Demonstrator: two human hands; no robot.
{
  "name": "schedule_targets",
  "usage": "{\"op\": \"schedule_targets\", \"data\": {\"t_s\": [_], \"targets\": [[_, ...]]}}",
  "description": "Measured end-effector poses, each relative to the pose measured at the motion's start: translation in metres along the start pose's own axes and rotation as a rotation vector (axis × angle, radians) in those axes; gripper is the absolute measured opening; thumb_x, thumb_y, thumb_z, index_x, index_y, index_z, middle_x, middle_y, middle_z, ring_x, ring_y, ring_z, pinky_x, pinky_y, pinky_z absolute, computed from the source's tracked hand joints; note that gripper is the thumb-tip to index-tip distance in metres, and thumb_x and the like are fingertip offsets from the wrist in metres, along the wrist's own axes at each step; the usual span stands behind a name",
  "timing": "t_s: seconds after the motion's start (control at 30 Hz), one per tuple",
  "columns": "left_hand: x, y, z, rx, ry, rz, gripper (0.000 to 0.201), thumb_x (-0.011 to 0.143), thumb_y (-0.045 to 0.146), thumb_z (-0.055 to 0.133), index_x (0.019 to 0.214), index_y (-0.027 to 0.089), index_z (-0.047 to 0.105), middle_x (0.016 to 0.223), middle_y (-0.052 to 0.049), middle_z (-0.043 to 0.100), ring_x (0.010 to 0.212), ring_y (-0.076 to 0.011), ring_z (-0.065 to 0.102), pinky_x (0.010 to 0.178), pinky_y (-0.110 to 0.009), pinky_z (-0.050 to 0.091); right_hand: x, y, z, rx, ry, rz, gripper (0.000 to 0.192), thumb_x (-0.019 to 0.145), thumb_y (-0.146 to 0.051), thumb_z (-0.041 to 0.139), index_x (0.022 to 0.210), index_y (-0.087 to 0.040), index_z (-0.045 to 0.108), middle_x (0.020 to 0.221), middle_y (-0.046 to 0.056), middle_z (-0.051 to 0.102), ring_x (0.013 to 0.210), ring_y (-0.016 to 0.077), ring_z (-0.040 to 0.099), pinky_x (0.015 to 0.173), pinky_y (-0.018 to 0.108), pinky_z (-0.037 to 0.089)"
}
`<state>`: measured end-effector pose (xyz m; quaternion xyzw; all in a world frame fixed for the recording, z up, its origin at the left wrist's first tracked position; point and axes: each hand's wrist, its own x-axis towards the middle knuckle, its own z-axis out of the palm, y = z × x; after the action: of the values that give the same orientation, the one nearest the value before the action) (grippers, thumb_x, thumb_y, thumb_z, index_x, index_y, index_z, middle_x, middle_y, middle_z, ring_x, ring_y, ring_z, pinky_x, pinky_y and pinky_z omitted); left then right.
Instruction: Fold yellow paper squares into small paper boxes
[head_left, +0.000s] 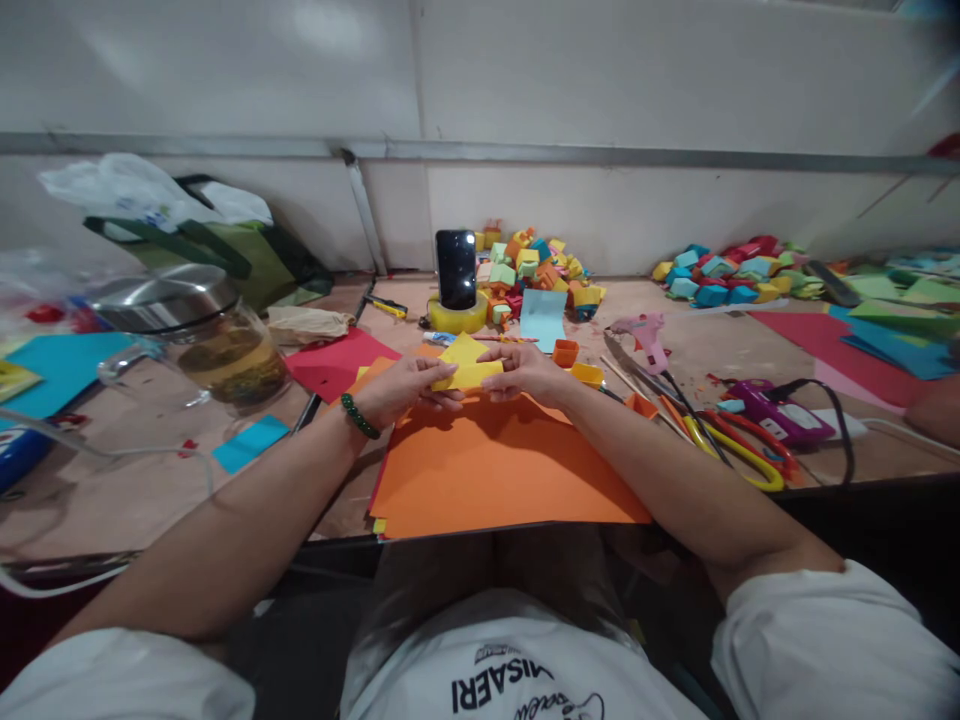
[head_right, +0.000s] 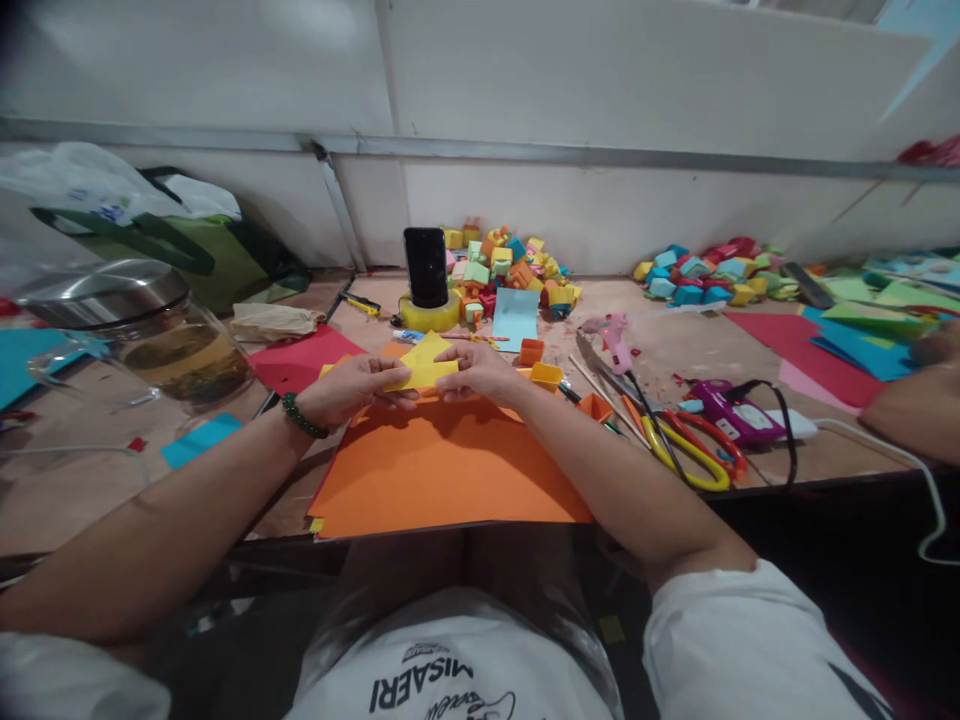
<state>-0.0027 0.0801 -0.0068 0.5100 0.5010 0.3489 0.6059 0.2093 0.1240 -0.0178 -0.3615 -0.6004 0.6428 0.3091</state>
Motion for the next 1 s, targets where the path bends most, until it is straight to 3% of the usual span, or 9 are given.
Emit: {"op": "schedule_targets", "data": {"t_s": [0.13, 0.4, 0.57, 0.7, 0.9, 1.0], "targets": [[0.0, -0.002, 0.0, 0.066, -0.021, 0.046, 0.047, 0.055, 0.052, 0.086, 0.071, 0.013, 0.066, 0.074, -0.01, 0.074, 0.063, -0.017, 0.07, 0.053, -0.02, 0.051, -0.002, -0.002, 0.001, -0.014, -0.037, 0.041, 0.042, 0.055, -0.016, 0.083, 0.089, -0.016, 0.059, 0.057, -0.002, 0.067, 0.048, 0.0129, 0.064, 0.047, 0.021, 0.054], [-0.002, 0.0, 0.005, 0.072, 0.0, 0.032, 0.04, 0.057, 0.044, 0.086, 0.073, 0.013, 0.066, 0.07, -0.009, 0.073, 0.06, -0.0158, 0.068, 0.055, -0.023, 0.053, 0.0, 0.005, 0.004, -0.065, -0.037, -0.052, 0.033, 0.055, -0.026, 0.085, 0.079, -0.016, 0.064, 0.061, -0.003, 0.065, 0.052, 0.0102, 0.062, 0.048, 0.019, 0.049], [-0.002, 0.001, 0.01, -0.035, 0.118, 0.2, 0.034, 0.056, 0.034, 0.084, 0.082, 0.016, 0.07, 0.073, -0.003, 0.071, 0.062, -0.0117, 0.064, 0.059, -0.021, 0.051, 0.0, 0.005, 0.005, -0.004, 0.052, -0.103, 0.033, 0.054, -0.031, 0.084, 0.069, -0.018, 0.057, 0.06, -0.003, 0.063, 0.052, 0.0078, 0.057, 0.047, 0.018, 0.041], [-0.002, -0.002, 0.016, -0.077, 0.25, 0.318, 0.033, 0.057, 0.039, 0.081, 0.079, 0.015, 0.071, 0.075, -0.002, 0.069, 0.061, -0.0093, 0.058, 0.064, -0.023, 0.052, 0.002, 0.006, 0.008, -0.103, -0.005, -0.202, 0.029, 0.059, -0.034, 0.08, 0.068, -0.018, 0.058, 0.064, -0.002, 0.064, 0.057, 0.0089, 0.056, 0.052, 0.02, 0.041], [-0.008, -0.002, 0.027, 0.041, 0.357, 0.416, 0.03, 0.062, 0.042, 0.076, 0.076, 0.016, 0.073, 0.07, -0.001, 0.068, 0.063, -0.0125, 0.06, 0.067, -0.027, 0.053, 0.006, 0.011, 0.009, -0.23, -0.063, -0.332, 0.033, 0.063, -0.046, 0.076, 0.065, -0.019, 0.057, 0.061, -0.004, 0.058, 0.059, 0.011, 0.053, 0.058, 0.024, 0.043], [-0.012, 0.0, 0.031, 0.141, 0.389, 0.512, 0.021, 0.066, 0.037, 0.072, 0.072, 0.017, 0.072, 0.067, -0.001, 0.068, 0.061, -0.0133, 0.06, 0.064, -0.027, 0.053, -0.003, 0.004, 0.014, -0.305, -0.032, -0.457, 0.029, 0.068, -0.045, 0.074, 0.078, -0.02, 0.064, 0.078, 0.0, 0.064, 0.076, 0.0149, 0.059, 0.071, 0.027, 0.048]]}}
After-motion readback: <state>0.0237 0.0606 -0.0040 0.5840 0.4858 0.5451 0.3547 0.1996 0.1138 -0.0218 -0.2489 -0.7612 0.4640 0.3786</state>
